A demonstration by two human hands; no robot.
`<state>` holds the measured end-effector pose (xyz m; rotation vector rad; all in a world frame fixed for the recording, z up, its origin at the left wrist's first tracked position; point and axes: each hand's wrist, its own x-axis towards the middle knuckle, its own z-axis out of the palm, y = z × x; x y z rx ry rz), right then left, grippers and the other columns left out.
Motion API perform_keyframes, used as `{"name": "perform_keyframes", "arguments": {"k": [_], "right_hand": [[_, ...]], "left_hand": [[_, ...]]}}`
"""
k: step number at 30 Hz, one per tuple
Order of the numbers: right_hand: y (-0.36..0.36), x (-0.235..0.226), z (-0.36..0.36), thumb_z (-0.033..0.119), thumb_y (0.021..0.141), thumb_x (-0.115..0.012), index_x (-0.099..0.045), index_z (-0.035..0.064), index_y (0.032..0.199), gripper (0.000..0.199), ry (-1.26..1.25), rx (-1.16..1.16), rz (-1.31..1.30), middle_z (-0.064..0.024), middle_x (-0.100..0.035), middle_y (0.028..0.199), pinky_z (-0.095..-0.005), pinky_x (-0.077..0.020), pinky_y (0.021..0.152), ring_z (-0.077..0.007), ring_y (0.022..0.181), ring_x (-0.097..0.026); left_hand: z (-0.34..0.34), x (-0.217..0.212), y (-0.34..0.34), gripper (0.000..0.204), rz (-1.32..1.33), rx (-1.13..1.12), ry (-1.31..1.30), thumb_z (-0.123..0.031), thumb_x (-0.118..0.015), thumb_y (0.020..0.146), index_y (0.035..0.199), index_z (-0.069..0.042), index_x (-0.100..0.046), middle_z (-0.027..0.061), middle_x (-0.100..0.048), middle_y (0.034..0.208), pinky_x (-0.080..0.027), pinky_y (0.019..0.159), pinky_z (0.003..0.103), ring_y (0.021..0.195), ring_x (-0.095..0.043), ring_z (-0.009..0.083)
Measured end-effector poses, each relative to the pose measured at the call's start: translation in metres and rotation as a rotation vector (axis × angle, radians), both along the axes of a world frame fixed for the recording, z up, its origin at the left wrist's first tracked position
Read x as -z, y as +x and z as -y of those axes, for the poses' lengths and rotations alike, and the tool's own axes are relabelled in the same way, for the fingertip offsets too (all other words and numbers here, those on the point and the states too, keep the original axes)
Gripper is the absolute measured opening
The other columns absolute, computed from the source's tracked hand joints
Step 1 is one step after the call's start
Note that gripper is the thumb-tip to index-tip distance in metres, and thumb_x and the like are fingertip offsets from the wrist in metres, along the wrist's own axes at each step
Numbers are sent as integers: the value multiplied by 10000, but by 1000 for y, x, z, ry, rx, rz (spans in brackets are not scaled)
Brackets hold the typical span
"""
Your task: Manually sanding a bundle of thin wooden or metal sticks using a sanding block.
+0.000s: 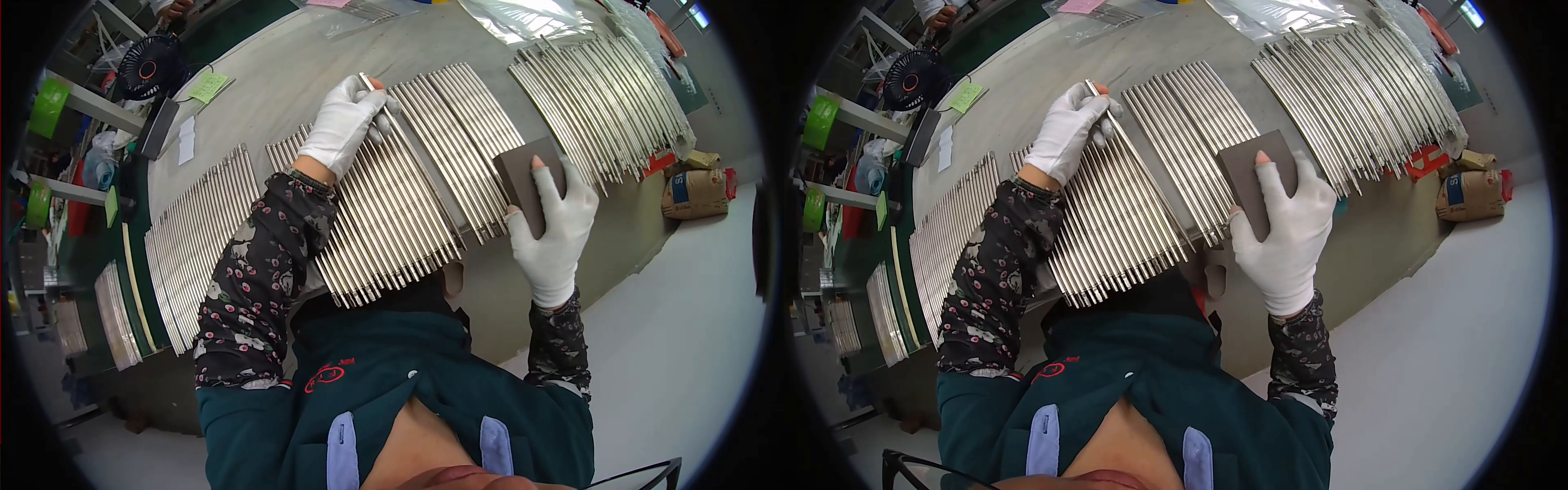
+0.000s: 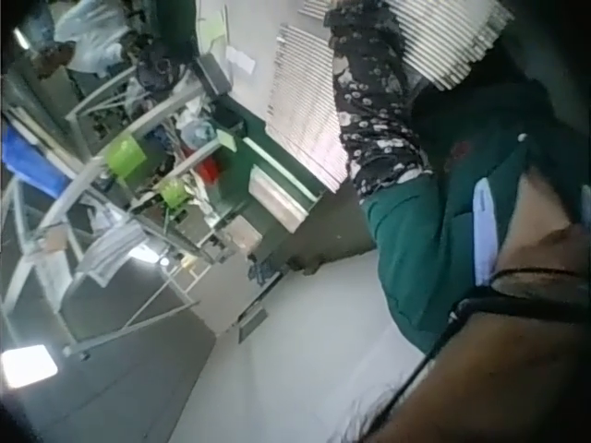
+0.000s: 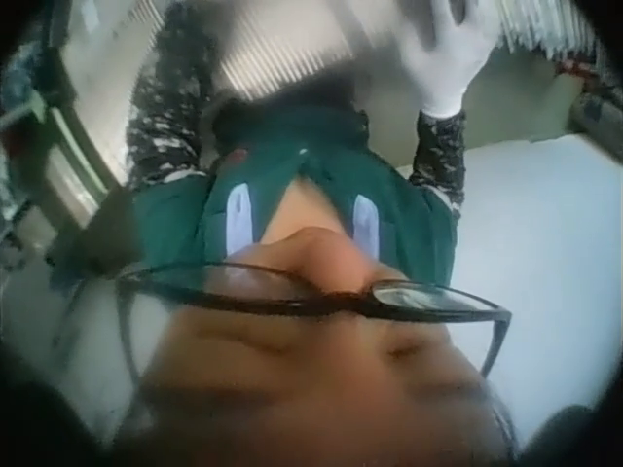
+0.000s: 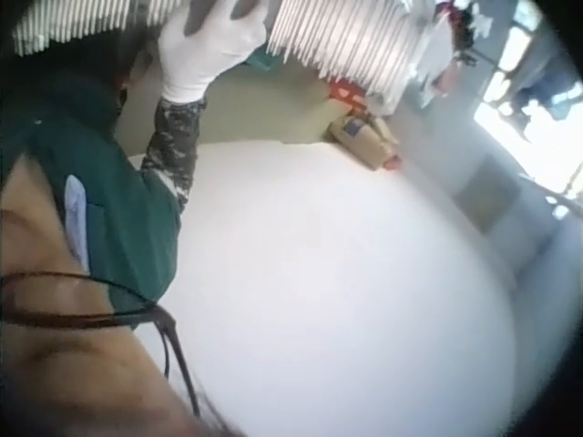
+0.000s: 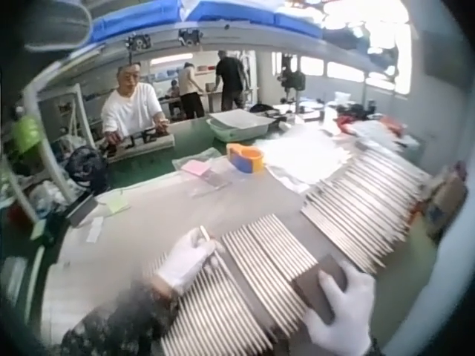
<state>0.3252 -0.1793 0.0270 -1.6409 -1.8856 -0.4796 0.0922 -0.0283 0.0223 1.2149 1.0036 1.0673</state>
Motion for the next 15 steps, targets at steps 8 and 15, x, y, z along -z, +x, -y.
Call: {"name": "perform_keyframes", "arguments": {"k": [8,15], "right_hand": [[20,3,23,185,658,-695,-558,92,1267,631,60,33,-112,-232,-461,1301,-446,-370,953,-352,1085,-435],[40,5,36,191,679,-696,-536,77,1291,643,47,126,-125,-218,-460,1322,-441,-362,963,-345,1102,-428]], "left_hand": [[-11,10,9,339,-1025,-202,363,-241,-654,833,1054,1,-566,89,-664,835,-516,693,348,733,-646,239],[6,17,4,517,-1301,200,1102,-332,-531,904,1358,-106,-431,146,-354,1450,-312,1070,471,1344,-325,336]]}}
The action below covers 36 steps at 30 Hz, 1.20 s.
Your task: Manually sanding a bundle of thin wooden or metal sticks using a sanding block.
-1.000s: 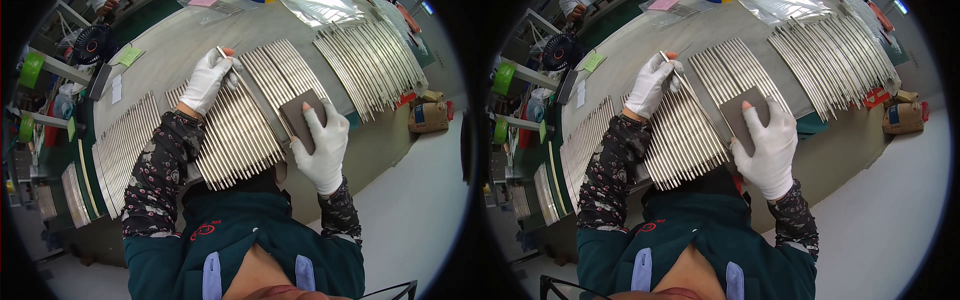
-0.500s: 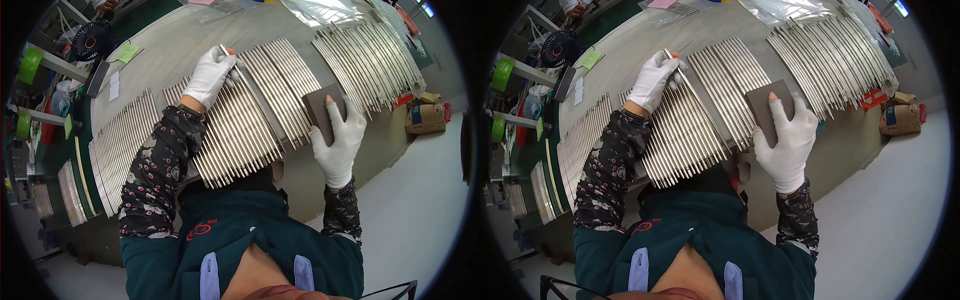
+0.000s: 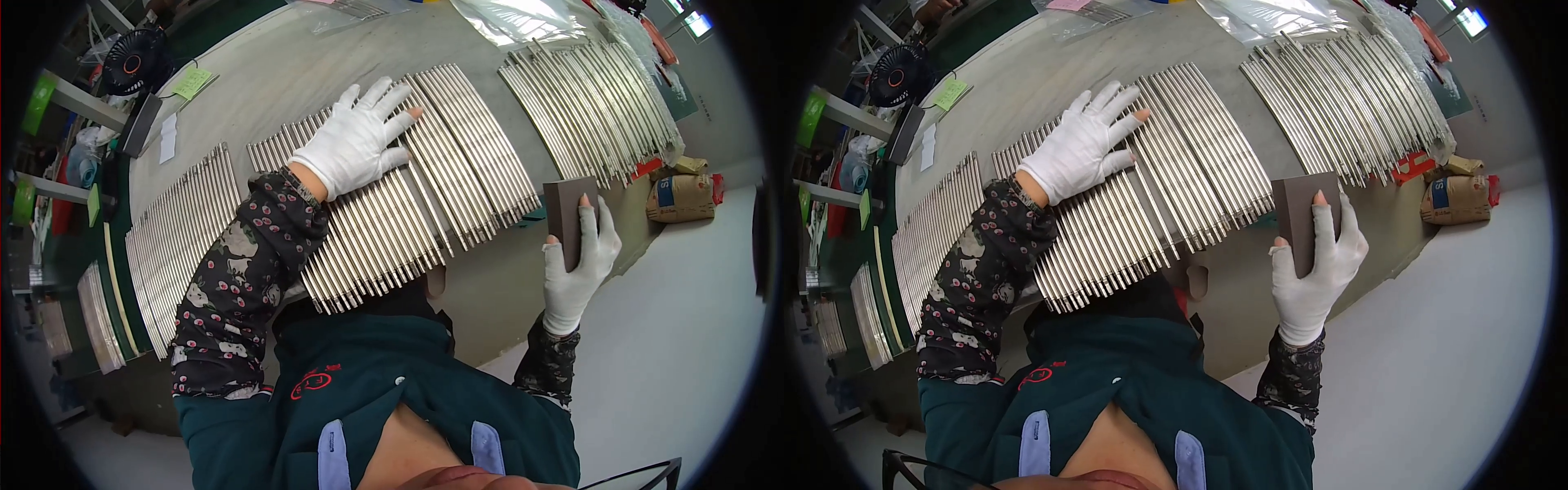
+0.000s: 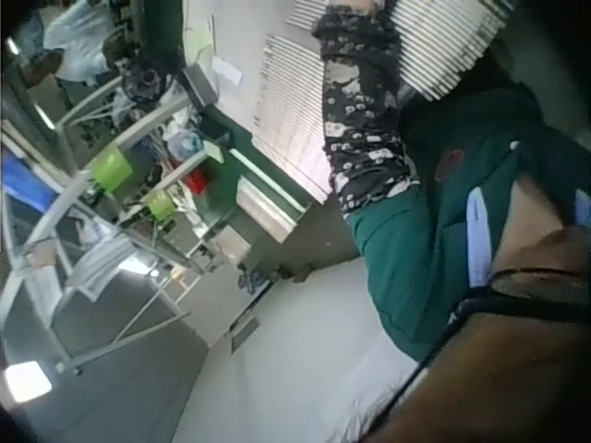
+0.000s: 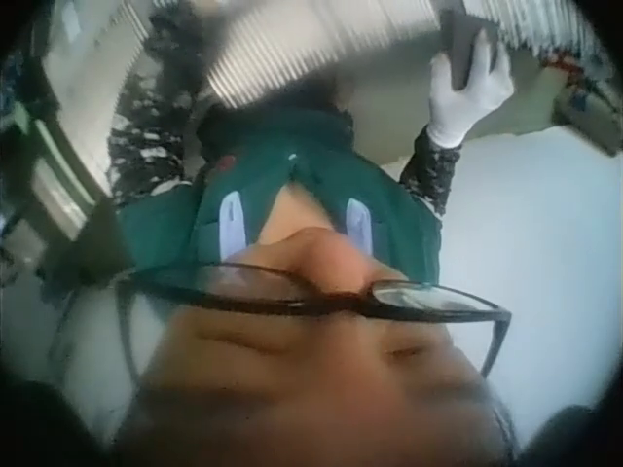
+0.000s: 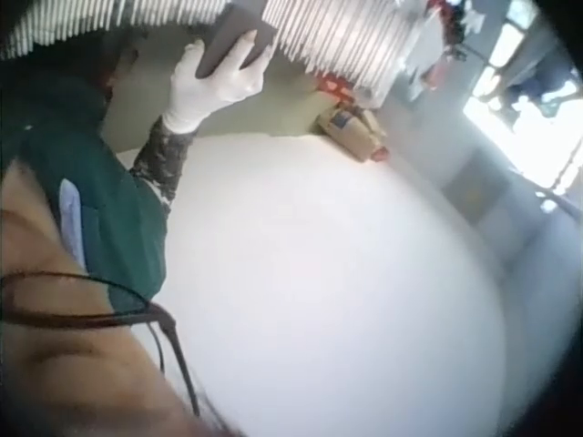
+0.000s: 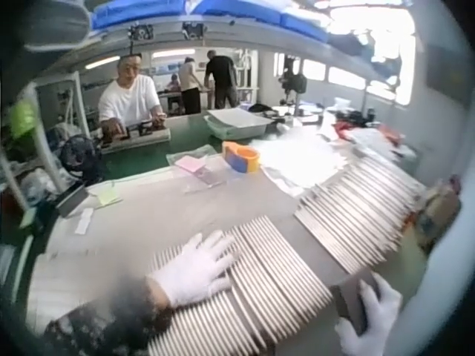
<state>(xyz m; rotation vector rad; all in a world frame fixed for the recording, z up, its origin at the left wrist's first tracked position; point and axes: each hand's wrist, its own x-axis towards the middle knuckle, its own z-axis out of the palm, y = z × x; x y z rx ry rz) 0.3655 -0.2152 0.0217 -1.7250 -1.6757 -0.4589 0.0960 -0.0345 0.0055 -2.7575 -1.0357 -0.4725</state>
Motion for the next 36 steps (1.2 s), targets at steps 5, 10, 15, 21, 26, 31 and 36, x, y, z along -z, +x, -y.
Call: {"name": "perform_keyframes", "arguments": {"k": [5,10,15,21,26,31,36], "right_hand": [[2,1,1,196,681,-695,-540,73,1284,635,6,26,14,-226,-463,1315,-438,-363,964,-348,1105,-430],[2,1,0,197,674,-694,-549,67,1266,623,19,42,3,-229,-467,1308,-437,-370,956,-353,1096,-437],[4,5,1,207,671,-689,-555,78,1258,616,6,47,21,-226,-471,1301,-437,-375,943,-354,1079,-445],[3,6,2,219,735,-668,-538,48,1275,581,-32,69,-21,-206,-474,1301,-442,-346,979,-358,1114,-436],[7,5,1,209,731,-676,-541,65,1281,585,-43,66,-25,-206,-473,1299,-443,-352,974,-360,1108,-436],[11,4,-5,151,638,-705,-542,109,1265,649,-36,47,15,-232,-478,1285,-439,-385,928,-358,1054,-459],[9,4,-9,150,635,-699,-551,101,1257,641,-39,47,13,-232,-478,1285,-439,-387,928,-360,1057,-459]], "left_hand": [[-4,9,8,563,-128,30,-111,-411,-427,941,1432,-147,-342,146,-285,1493,-218,1100,543,1381,-251,348],[-5,5,20,556,-166,-10,-105,-430,-400,953,1419,-128,-361,152,-283,1489,-229,1093,546,1368,-271,353],[-9,7,28,569,-96,5,-112,-442,-399,949,1403,-100,-374,155,-271,1496,-209,1100,558,1379,-256,345],[-13,2,38,571,-150,19,-112,-446,-396,949,1404,-102,-370,144,-274,1497,-206,1099,562,1387,-240,336],[-20,-4,50,562,-96,108,-126,-420,-420,946,1404,-98,-372,139,-270,1501,-205,1108,543,1389,-243,318],[-22,2,69,586,-149,139,-122,-421,-443,927,1413,-103,-368,120,-295,1500,-178,1120,527,1385,-263,307],[-15,5,70,619,-108,129,-104,-448,-448,913,1397,-67,-385,135,-315,1489,-187,1111,532,1382,-267,316]]}}
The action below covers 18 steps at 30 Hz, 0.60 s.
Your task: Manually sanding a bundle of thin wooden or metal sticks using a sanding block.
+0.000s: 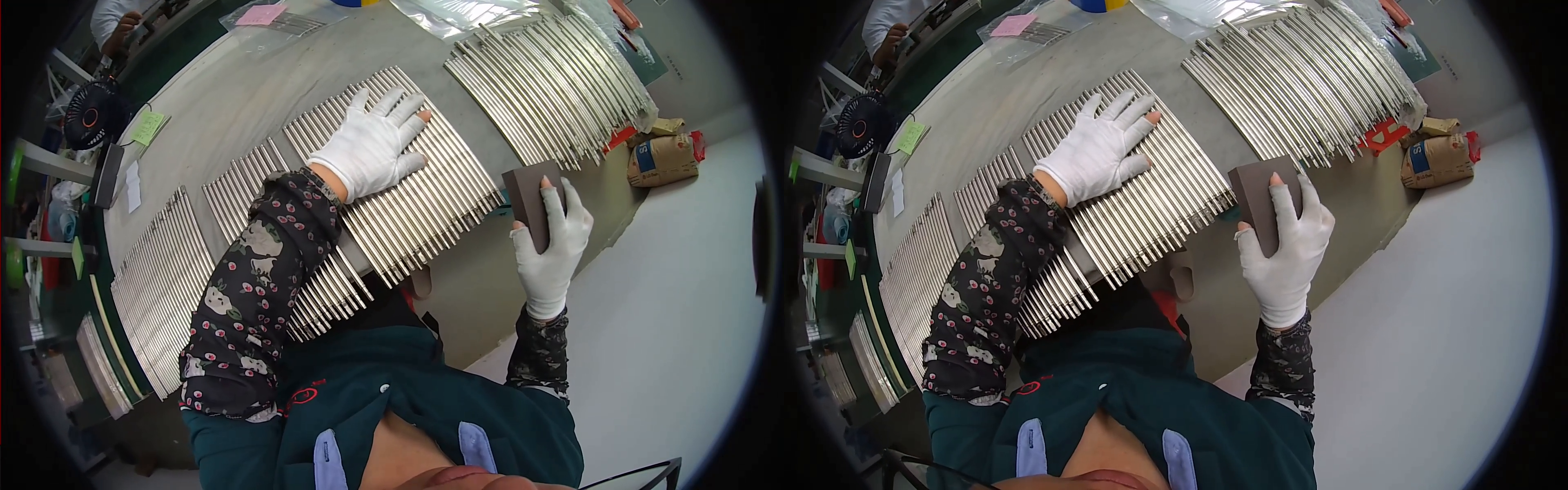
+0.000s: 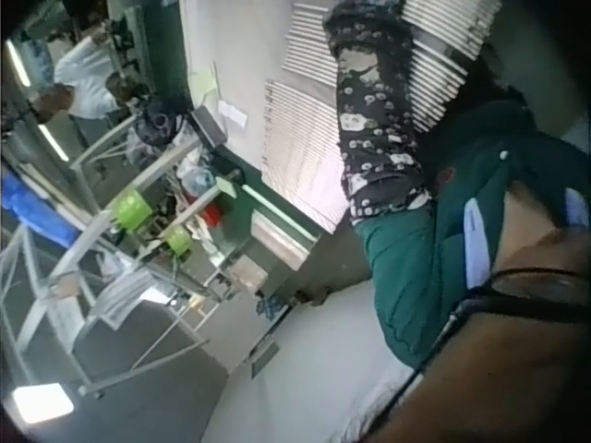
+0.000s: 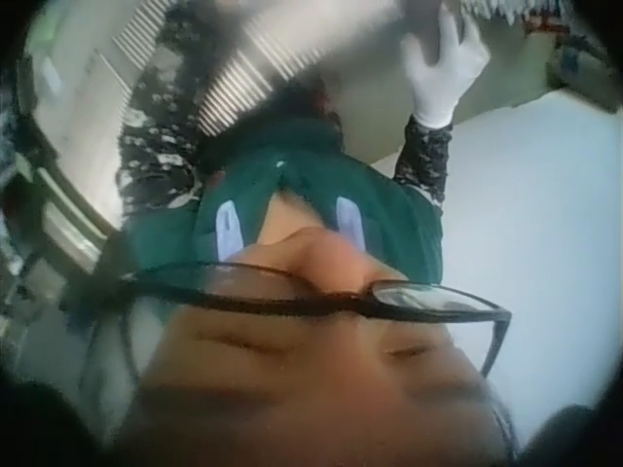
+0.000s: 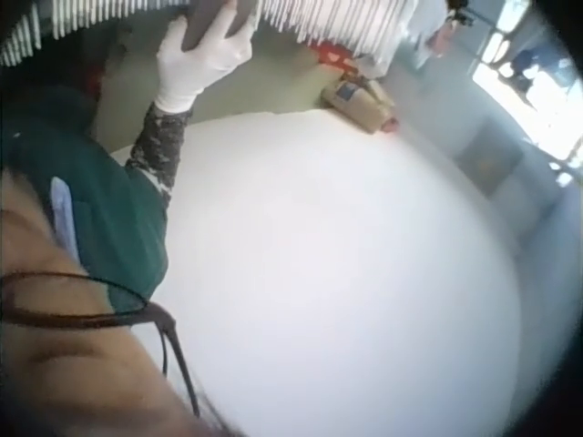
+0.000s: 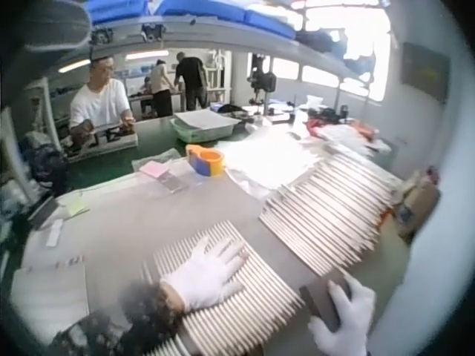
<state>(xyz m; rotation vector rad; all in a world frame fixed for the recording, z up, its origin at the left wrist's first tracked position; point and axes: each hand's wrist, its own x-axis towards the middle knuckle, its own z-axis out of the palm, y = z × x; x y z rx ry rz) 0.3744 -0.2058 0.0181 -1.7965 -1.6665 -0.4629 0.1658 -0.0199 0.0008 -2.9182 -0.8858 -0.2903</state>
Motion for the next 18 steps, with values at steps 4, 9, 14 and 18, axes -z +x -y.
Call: {"name": "perform_keyframes", "arguments": {"k": [4,9,14,18], "right_hand": [[4,4,0,154,647,-693,-556,87,1252,624,-14,-3,-4,-234,-476,1286,-442,-383,933,-364,1068,-455],[13,-4,4,147,681,-674,-553,50,1259,598,29,43,2,-229,-488,1285,-450,-371,955,-368,1092,-452],[24,1,10,144,705,-672,-549,51,1268,583,14,69,-1,-216,-489,1301,-449,-366,971,-368,1114,-450],[24,2,15,139,712,-677,-554,56,1266,574,21,71,-17,-213,-488,1307,-445,-361,982,-367,1131,-447]], "left_hand": [[62,0,18,665,134,372,-150,-456,-556,844,1313,3,-444,188,-385,1417,-205,1111,509,1353,-306,332],[155,-15,6,563,212,974,-605,-336,-646,795,1242,-25,-503,181,-457,1304,-272,1094,441,1284,-385,306],[99,-50,-46,668,215,465,-317,-331,-694,703,1227,17,-468,198,-424,1340,-339,1032,465,1260,-405,361],[64,-12,-130,792,69,64,-75,-537,-413,910,1497,-94,-121,251,-217,1492,-186,1116,540,1367,-237,440]]}}
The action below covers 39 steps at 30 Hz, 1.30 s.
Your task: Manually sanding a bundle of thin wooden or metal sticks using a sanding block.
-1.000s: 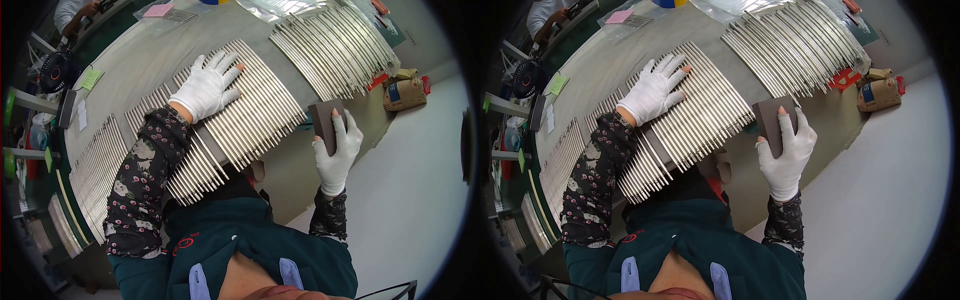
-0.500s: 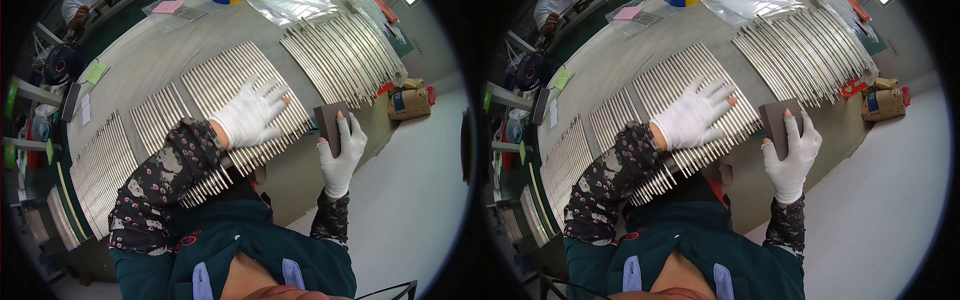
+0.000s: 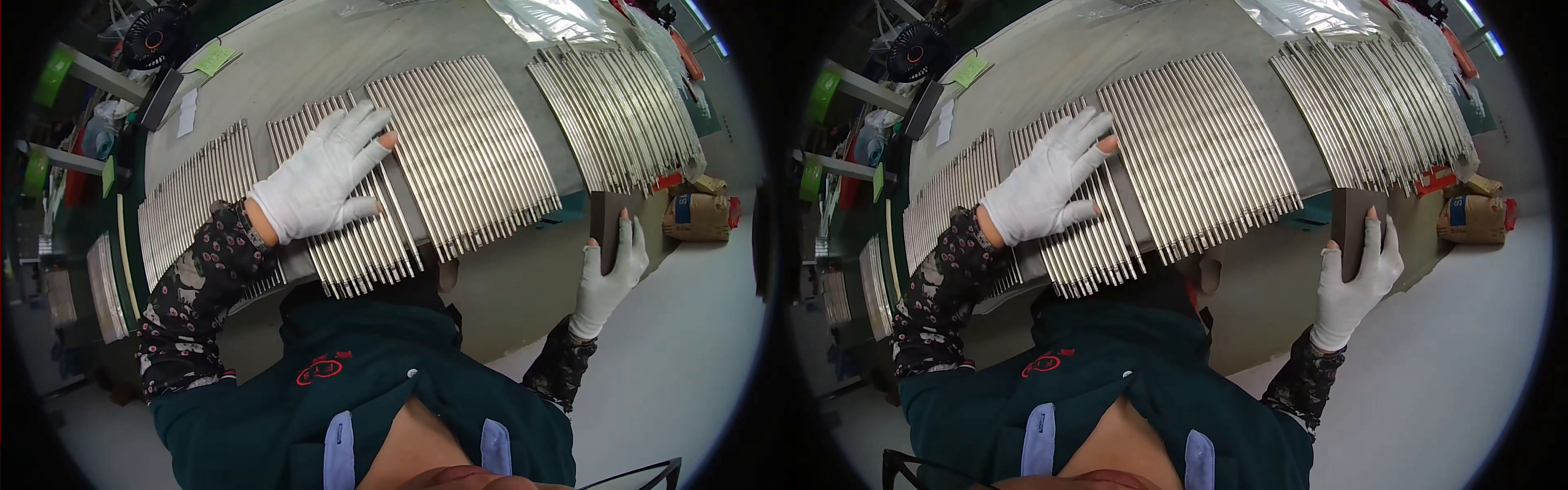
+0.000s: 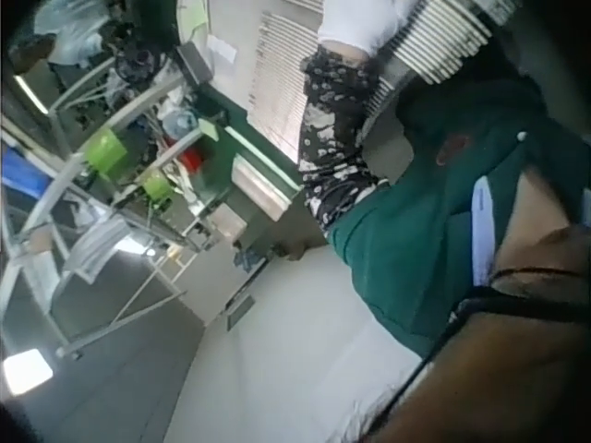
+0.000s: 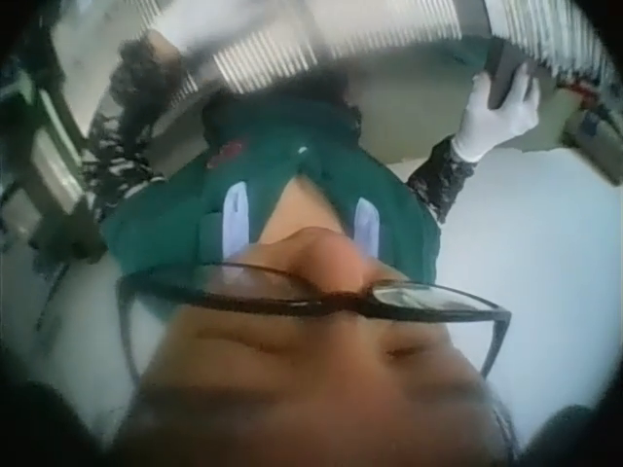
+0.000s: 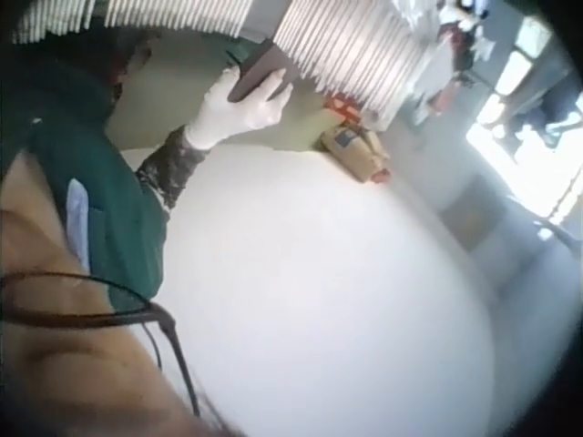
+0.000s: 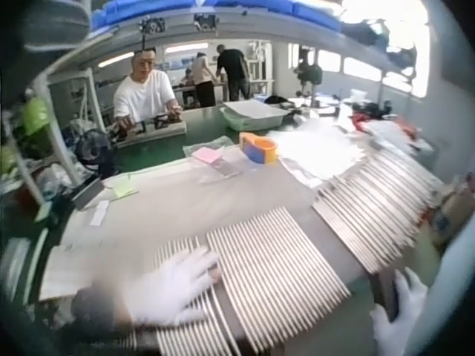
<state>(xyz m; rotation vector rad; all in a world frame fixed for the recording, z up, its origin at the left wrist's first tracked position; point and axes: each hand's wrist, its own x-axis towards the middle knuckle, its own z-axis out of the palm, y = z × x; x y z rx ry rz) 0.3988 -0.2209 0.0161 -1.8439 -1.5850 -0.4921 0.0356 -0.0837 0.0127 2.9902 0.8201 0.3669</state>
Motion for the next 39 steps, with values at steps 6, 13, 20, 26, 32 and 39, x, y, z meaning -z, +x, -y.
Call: {"name": "perform_keyframes", "arguments": {"k": [6,13,20,26,32,39], "right_hand": [[-11,-2,-4,134,697,-686,-555,56,1266,589,16,-36,6,-209,-490,1302,-435,-362,975,-356,1109,-449],[-37,-6,-1,164,653,-710,-554,65,1265,639,-41,-121,9,-220,-473,1299,-436,-368,959,-358,1099,-437],[-64,-6,-10,175,629,-722,-540,109,1275,674,-126,-275,42,-242,-456,1295,-443,-371,933,-362,1065,-442],[-77,0,-24,184,631,-724,-549,110,1247,644,-171,-326,31,-241,-446,1288,-443,-378,916,-366,1041,-446],[-92,-3,-33,230,648,-726,-553,111,1242,631,-221,-345,107,-241,-436,1257,-460,-408,891,-378,1046,-447],[-113,-8,-60,272,676,-705,-587,101,1211,574,-295,-286,260,-233,-466,1212,-437,-442,829,-356,971,-495]], "left_hand": [[-10,21,-20,769,-115,-159,84,-571,-351,930,1498,-110,-116,240,-211,1498,-171,1119,539,1381,-227,407],[-41,8,18,669,-14,-154,101,-481,-457,917,1425,-67,-324,144,-263,1508,-196,1128,500,1395,-243,321],[-64,16,33,608,-88,-110,71,-400,-490,911,1423,-113,-332,120,-284,1505,-215,1116,516,1381,-265,339],[-65,17,30,589,-64,-79,82,-416,-470,914,1408,-113,-362,117,-303,1498,-244,1096,507,1367,-291,334],[-60,15,28,593,-58,-100,99,-456,-448,918,1397,-111,-390,105,-316,1493,-245,1098,500,1369,-293,309],[-59,17,26,608,-42,-83,71,-425,-480,902,1402,-96,-373,121,-308,1496,-249,1091,506,1367,-290,337]]}}
